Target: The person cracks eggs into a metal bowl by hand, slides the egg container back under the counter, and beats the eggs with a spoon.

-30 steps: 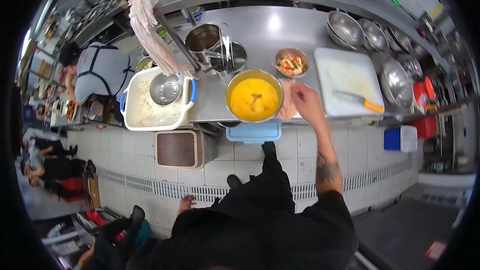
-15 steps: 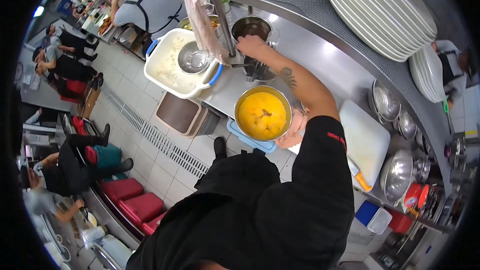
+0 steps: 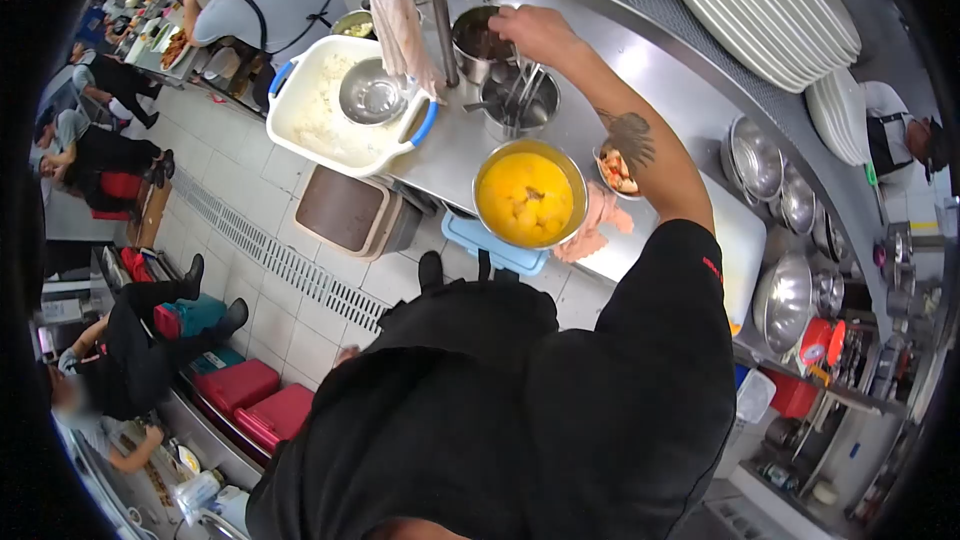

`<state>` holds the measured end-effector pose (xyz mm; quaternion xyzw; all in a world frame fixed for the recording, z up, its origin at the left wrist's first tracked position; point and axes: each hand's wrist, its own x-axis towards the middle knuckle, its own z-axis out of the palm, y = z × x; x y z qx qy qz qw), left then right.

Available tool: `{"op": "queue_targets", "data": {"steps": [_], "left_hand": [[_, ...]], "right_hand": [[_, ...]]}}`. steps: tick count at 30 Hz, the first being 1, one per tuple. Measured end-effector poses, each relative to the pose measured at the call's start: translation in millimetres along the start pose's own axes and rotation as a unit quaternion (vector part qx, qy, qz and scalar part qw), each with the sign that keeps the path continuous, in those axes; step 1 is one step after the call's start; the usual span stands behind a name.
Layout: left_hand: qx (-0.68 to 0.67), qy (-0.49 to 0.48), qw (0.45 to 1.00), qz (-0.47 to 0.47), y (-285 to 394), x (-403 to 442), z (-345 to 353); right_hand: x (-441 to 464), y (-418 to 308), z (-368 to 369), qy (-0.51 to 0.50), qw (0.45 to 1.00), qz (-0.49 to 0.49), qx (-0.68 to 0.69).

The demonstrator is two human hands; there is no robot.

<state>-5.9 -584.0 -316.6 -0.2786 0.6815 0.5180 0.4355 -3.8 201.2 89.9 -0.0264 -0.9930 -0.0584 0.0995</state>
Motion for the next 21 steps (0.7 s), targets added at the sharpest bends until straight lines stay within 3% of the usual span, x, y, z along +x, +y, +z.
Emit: {"op": "queue_targets", "data": {"steps": [1,6,10,12,14,15,17,18,20,21], "left_hand": [[0.040,0.007,0.998,0.049,35,-7,12],[0.171,-0.051,0.974,0.139,158,8,66],[0.383,-0.046,0.847,0.366,235,26,143],[0.371,-0.109,0.809,0.442,278,-45,216],[0.316,-0.209,0.776,0.504,297,-85,280],[0.290,-0.266,0.807,0.442,304,-111,309],[0.205,-0.296,0.807,0.468,294,-145,363],[0.203,-0.279,0.798,0.494,293,-176,381],[0.187,-0.176,0.758,0.599,265,-146,434],[0.182,-0.143,0.771,0.594,257,-143,457]], "right_hand": [[-12,-7,-4,0.026,0.999,0.035,-0.013],[-51,-44,64,-0.103,0.990,0.069,-0.066],[-32,-78,73,-0.248,0.954,0.142,-0.090],[-22,-78,79,-0.272,0.945,0.144,-0.110],[-20,-85,37,-0.255,0.939,0.199,-0.117],[-17,-91,16,-0.246,0.936,0.220,-0.120],[-44,-85,-22,-0.195,0.947,0.224,-0.118],[-67,-105,-66,-0.114,0.946,0.289,-0.089],[-120,-107,-97,-0.146,0.925,0.347,-0.053],[-135,-122,-117,-0.145,0.919,0.367,-0.009]]}}
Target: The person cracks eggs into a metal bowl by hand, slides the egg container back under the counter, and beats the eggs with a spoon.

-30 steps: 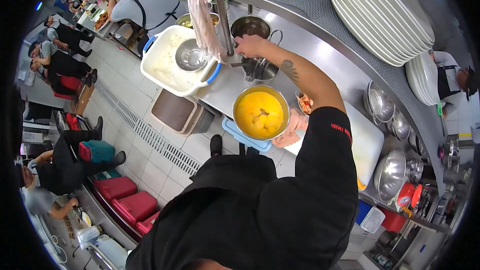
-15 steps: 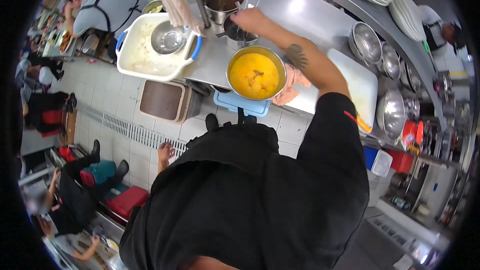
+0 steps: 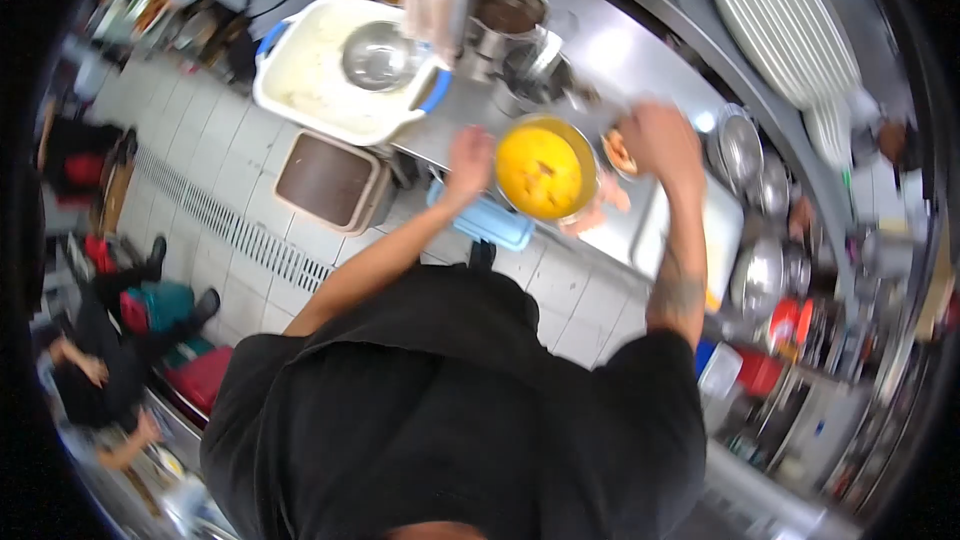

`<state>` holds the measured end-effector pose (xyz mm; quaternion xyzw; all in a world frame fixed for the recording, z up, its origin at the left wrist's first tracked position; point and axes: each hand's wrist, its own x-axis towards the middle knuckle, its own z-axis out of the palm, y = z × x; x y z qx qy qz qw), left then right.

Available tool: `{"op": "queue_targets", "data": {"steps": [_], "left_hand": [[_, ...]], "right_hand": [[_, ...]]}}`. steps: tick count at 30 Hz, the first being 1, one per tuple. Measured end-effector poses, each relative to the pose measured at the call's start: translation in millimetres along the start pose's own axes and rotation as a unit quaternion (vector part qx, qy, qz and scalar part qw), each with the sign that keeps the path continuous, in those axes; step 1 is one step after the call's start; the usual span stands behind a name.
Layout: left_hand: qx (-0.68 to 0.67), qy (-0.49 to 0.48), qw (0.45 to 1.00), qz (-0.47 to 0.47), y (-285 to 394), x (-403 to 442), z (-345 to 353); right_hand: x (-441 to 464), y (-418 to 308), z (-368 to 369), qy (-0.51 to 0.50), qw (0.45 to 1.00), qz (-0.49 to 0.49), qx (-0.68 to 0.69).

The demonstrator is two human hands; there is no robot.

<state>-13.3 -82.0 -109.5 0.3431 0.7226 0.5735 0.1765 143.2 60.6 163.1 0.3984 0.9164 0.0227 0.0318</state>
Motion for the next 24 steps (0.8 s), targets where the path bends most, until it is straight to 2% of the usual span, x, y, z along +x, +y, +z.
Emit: {"op": "queue_targets", "data": {"steps": [1,2,4,5,7,9,12,13,16,17,20,21,24], "left_hand": [[0.009,0.047,0.999,0.006,-8,-1,27],[0.035,0.055,0.996,-0.069,-2,-2,41],[0.041,0.073,0.986,-0.145,21,-6,49],[0.034,0.090,0.985,-0.146,28,-5,45],[0.027,0.102,0.982,-0.156,35,-9,41],[0.029,0.105,0.979,-0.173,39,-5,38],[0.034,0.116,0.980,-0.157,37,-6,40],[0.050,0.141,0.978,-0.147,36,-7,43],[0.062,0.145,0.980,-0.123,33,-7,43],[0.057,0.149,0.980,-0.120,35,-1,43],[0.050,0.143,0.980,-0.132,37,-9,44],[0.052,0.133,0.980,-0.135,37,-13,42],[0.063,0.139,0.981,-0.122,35,-5,40]], "right_hand": [[-20,-5,3,0.005,0.998,0.001,0.058],[-28,8,36,-0.039,0.999,0.026,0.015],[-28,1,90,-0.056,0.998,-0.034,0.018],[-22,3,133,-0.025,0.998,0.010,0.054],[-16,8,217,-0.034,0.997,0.021,0.068],[-30,-6,225,-0.096,0.979,-0.024,0.181],[-26,2,184,-0.057,0.966,0.055,0.247],[-22,4,198,-0.016,0.978,0.059,0.200],[-41,-10,187,-0.209,0.934,0.027,0.289],[-40,-7,175,-0.197,0.910,0.113,0.346],[-31,27,219,-0.038,0.964,0.031,0.260],[-40,14,207,-0.132,0.943,0.022,0.305],[-31,5,159,-0.190,0.891,0.154,0.383]]}}
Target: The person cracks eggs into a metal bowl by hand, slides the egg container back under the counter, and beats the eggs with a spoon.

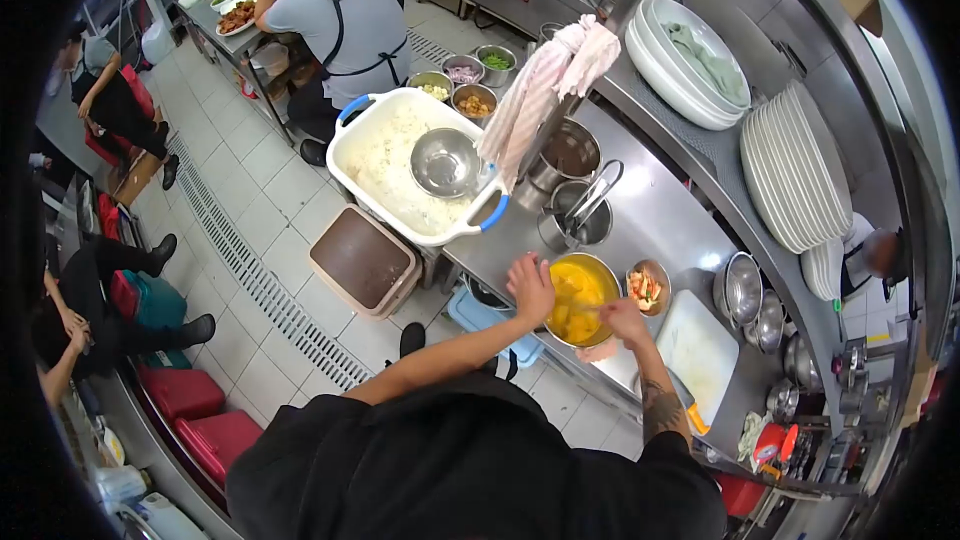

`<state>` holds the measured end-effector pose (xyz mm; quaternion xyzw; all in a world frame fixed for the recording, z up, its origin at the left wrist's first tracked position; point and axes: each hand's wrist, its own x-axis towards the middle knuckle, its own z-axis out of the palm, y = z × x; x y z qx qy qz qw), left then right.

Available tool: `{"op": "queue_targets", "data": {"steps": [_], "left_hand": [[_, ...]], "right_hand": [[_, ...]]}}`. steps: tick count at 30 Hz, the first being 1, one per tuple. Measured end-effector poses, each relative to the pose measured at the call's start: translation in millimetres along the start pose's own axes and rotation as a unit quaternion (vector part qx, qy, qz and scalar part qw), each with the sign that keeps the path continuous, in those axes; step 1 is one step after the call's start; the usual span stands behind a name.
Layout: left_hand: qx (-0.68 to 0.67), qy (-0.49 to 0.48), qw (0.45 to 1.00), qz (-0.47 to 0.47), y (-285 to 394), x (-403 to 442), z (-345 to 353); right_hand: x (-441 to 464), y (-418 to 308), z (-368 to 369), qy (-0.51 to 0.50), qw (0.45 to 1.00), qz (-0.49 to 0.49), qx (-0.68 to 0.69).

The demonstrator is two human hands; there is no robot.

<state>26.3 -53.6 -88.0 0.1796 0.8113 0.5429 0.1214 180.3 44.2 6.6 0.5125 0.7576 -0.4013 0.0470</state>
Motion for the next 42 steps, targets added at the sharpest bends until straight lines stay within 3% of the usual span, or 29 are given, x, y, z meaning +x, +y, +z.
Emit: {"op": "queue_targets", "data": {"steps": [5,8,9,12,13,16,20,21,24,25,28,29,32,33,36,37,40,41,42], "left_hand": [[-0.003,0.021,1.000,0.013,-2,1,2],[-0.016,0.036,0.999,0.007,0,-4,10],[-0.013,0.028,1.000,0.001,-2,-11,8],[-0.001,0.041,0.999,0.011,-3,-4,3],[-0.001,0.049,0.999,0.012,-1,-2,6],[-0.013,0.031,0.999,0.001,-2,-6,2],[-0.013,0.042,0.999,0.002,-1,-3,8],[-0.019,0.038,0.999,-0.003,0,-7,7],[-0.018,0.031,0.999,0.000,-2,-3,2],[-0.018,0.037,0.999,0.000,-4,-4,5],[-0.028,0.038,0.999,-0.009,-1,-12,7],[-0.028,0.039,0.999,-0.002,-3,-5,5],[-0.043,0.050,0.998,-0.006,-3,-4,8],[-0.044,0.044,0.998,-0.010,-2,-9,6],[-0.044,0.041,0.998,0.002,-1,0,1],[-0.044,0.044,0.998,0.003,-1,-2,2],[-0.046,0.042,0.998,0.000,-1,-8,2],[-0.046,0.041,0.998,0.005,0,-4,1],[-0.045,0.045,0.998,0.012,0,1,1]], "right_hand": [[-7,0,9,-0.067,0.996,-0.041,-0.045],[17,32,2,0.041,0.995,-0.082,-0.026],[13,35,18,-0.001,0.996,-0.090,-0.029],[8,24,5,-0.026,0.999,-0.038,0.006],[19,29,4,0.031,0.998,-0.011,0.059],[10,27,20,-0.073,0.987,-0.099,-0.105],[28,41,7,0.079,0.990,-0.102,0.057],[25,46,12,0.055,0.981,-0.127,-0.139],[6,25,9,-0.088,0.994,-0.020,-0.064],[-12,-22,-7,-0.041,0.997,0.072,-0.008],[12,27,11,-0.028,0.993,-0.076,-0.087],[20,51,22,-0.084,0.987,-0.132,-0.048],[17,22,1,0.008,0.995,-0.015,0.098],[23,18,-2,0.037,0.999,0.018,0.018],[4,12,18,-0.126,0.988,-0.027,-0.083],[9,28,13,-0.068,0.994,-0.086,-0.029],[22,26,6,0.041,0.999,0.010,0.031],[9,24,12,-0.006,0.992,-0.041,-0.117],[12,16,10,-0.014,0.997,-0.013,-0.080]]}}
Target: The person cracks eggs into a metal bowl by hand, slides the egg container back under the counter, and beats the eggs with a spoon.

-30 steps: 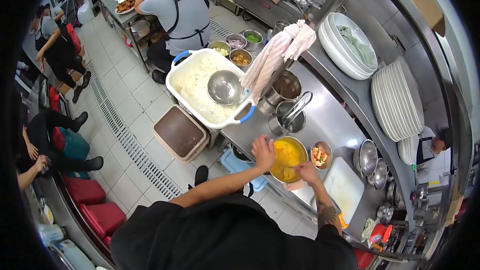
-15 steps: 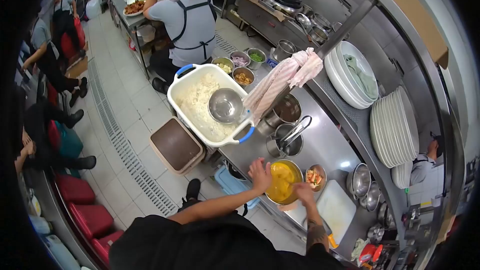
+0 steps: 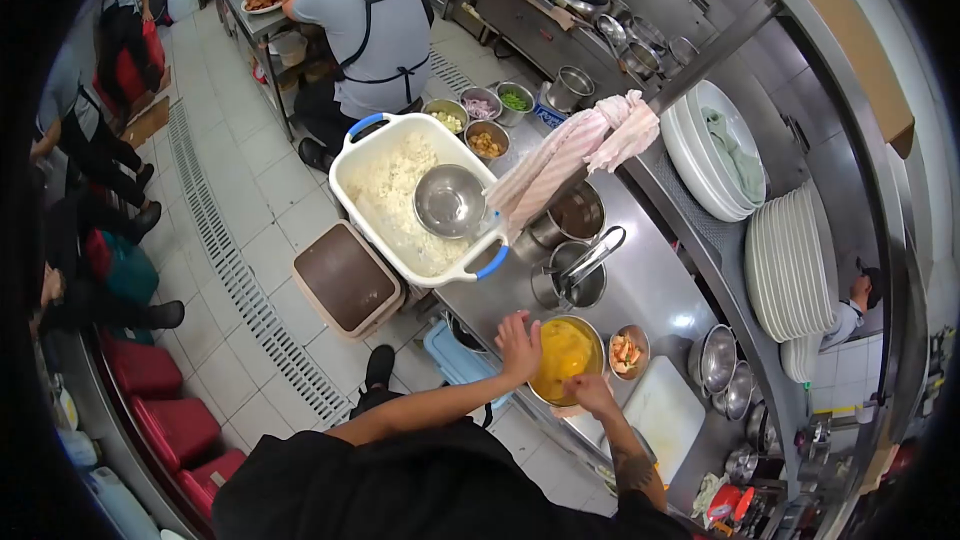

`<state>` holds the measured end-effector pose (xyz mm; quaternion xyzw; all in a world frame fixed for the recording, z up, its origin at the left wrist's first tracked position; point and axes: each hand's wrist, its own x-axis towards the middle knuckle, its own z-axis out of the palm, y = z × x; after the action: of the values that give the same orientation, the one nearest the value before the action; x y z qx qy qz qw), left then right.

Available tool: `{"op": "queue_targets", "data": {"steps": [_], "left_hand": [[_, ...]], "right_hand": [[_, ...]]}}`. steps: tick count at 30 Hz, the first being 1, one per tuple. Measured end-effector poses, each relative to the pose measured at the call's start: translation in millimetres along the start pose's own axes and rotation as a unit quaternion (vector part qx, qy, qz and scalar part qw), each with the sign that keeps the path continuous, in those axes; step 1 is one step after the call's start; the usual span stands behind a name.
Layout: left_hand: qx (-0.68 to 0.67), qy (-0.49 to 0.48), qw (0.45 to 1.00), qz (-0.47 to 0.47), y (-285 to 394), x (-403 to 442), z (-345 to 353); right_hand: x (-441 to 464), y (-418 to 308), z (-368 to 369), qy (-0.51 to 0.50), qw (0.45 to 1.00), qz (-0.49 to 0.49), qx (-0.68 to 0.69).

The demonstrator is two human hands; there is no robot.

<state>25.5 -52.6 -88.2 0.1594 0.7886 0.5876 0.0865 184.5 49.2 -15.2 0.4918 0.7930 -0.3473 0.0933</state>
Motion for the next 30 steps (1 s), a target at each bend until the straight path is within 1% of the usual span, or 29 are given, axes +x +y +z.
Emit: {"op": "queue_targets", "data": {"steps": [2,3,5,6,7,8,9,11,12,13,14,15,16,17,19,20,22,23,24,26,27,30], "left_hand": [[0.002,0.002,1.000,0.001,0,-5,0],[0.004,0.003,1.000,-0.004,-1,-5,-1],[0.007,-0.002,1.000,-0.012,0,-6,1],[0.009,-0.006,1.000,-0.008,1,-4,0],[0.011,-0.009,1.000,-0.006,2,-4,-2],[0.012,-0.012,1.000,-0.006,3,-4,-3],[0.025,0.006,1.000,-0.001,-2,-1,2],[0.047,0.019,0.999,-0.006,-14,-8,16],[0.045,0.011,0.999,0.001,-7,-6,8],[0.057,0.019,0.998,0.012,-8,-6,10],[0.055,0.015,0.998,0.003,-4,-4,7],[0.034,0.017,0.999,0.003,-2,-4,6],[0.024,0.002,1.000,-0.011,-3,-4,6],[0.018,-0.001,1.000,-0.011,1,0,5],[0.015,-0.004,1.000,-0.006,-1,-7,-1],[0.008,-0.003,1.000,-0.006,0,-2,0],[0.001,-0.005,1.000,-0.011,2,0,2],[0.000,-0.007,1.000,-0.014,2,1,2],[0.002,-0.012,1.000,-0.016,0,-3,0],[-0.003,-0.011,1.000,-0.017,0,0,0],[-0.007,-0.011,1.000,-0.022,1,-1,0],[0.001,-0.008,1.000,-0.019,-4,-4,3]], "right_hand": [[-1,3,-9,-0.028,0.995,0.064,0.068],[5,5,-13,-0.001,0.979,0.011,0.206],[-4,14,4,-0.033,0.996,-0.024,0.082],[-6,0,10,-0.046,0.997,-0.047,0.025],[-15,-15,4,-0.087,0.996,-0.017,0.014],[-12,-25,-3,-0.052,0.997,0.007,0.063],[-7,-34,-13,-0.017,0.993,0.032,0.110],[11,5,-5,0.009,0.999,0.008,0.033],[4,-3,1,-0.043,0.985,-0.072,-0.149],[4,16,13,-0.079,0.989,-0.099,-0.073],[15,39,2,-0.064,0.968,-0.237,-0.056],[11,18,-8,-0.015,0.995,-0.096,0.013],[7,-4,-18,0.053,0.993,0.038,0.103],[28,28,-9,0.029,1.000,0.004,0.005],[-6,-8,9,-0.078,0.994,-0.073,-0.001],[0,-8,4,-0.050,0.995,-0.039,0.078],[11,0,-12,0.003,0.973,0.039,0.229],[26,22,-4,0.038,0.985,0.033,0.167],[10,20,2,-0.010,0.993,0.023,0.118],[-7,-12,8,-0.098,0.995,-0.021,0.020],[-5,-11,-4,-0.043,0.994,-0.090,0.036],[17,14,8,0.060,0.995,-0.022,0.076]]}}
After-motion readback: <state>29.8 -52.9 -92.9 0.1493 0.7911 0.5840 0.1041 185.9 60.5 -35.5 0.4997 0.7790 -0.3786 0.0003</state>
